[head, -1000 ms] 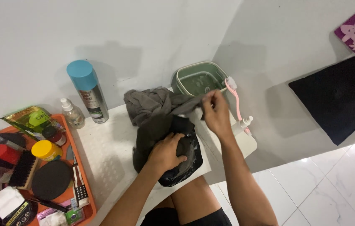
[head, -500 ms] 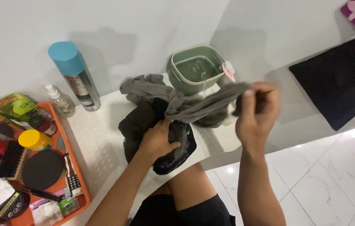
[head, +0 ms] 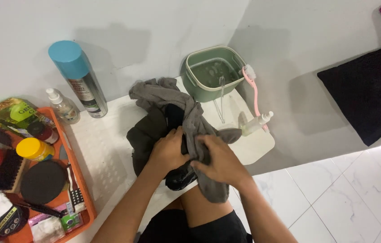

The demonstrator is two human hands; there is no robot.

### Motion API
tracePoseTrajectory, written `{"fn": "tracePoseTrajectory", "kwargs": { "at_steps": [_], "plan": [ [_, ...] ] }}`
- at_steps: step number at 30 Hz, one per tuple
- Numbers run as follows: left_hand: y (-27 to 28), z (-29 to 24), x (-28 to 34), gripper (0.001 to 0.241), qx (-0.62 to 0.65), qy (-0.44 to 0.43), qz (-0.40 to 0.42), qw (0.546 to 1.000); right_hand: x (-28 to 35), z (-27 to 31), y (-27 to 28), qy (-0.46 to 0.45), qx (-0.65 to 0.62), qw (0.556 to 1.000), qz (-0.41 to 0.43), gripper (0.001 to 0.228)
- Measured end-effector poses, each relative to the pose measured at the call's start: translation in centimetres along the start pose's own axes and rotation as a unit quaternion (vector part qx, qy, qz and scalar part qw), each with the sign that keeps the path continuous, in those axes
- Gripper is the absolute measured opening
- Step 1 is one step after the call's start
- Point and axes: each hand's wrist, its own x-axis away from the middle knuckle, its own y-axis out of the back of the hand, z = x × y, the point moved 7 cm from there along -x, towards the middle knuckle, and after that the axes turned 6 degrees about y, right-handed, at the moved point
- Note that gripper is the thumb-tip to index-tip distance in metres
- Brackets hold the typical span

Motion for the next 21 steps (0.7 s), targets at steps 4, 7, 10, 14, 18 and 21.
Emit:
{"fn": "tracePoseTrajectory", "kwargs": {
  "at_steps": [4,7,10,14,18,21],
  "plan": [
    [-0.3,0.4,-0.4,0.088,0.011,0.003,0.0,1.0,-1.5,-6.1,-1.9,-0.136,0.009,0.99,-0.036,0.025],
    [0.2,-0.2,0.6,0.082,0.012,0.006,0.009,1.0,-1.7,-5.0,1.2,-0.096,0.041,0.962,-0.254,0.014],
    [0.1,-0.2,0.1,0.076,0.02,-0.001,-0.012,1.0,-2.0,-4.0,1.2,-0.018,-0.035,0.95,-0.31,0.022],
    [-0.9,0.4,-0.7,0.07,-0.013,-0.027,-0.071,0.997,-2.6,-4.6,-2.7,-0.054,0.127,0.986,-0.089,0.034],
    [-1.9,0.8,-1.5,0.065,-0.008,-0.047,-0.134,0.99,-2.2,-5.8,-4.2,-0.056,0.24,0.968,-0.058,0.028],
    [-2.5,1.1,-1.8,0.06,-0.011,-0.054,-0.155,0.986,-1.4,-4.4,-4.2,-0.066,0.239,0.968,-0.047,0.026]
  ]
}}
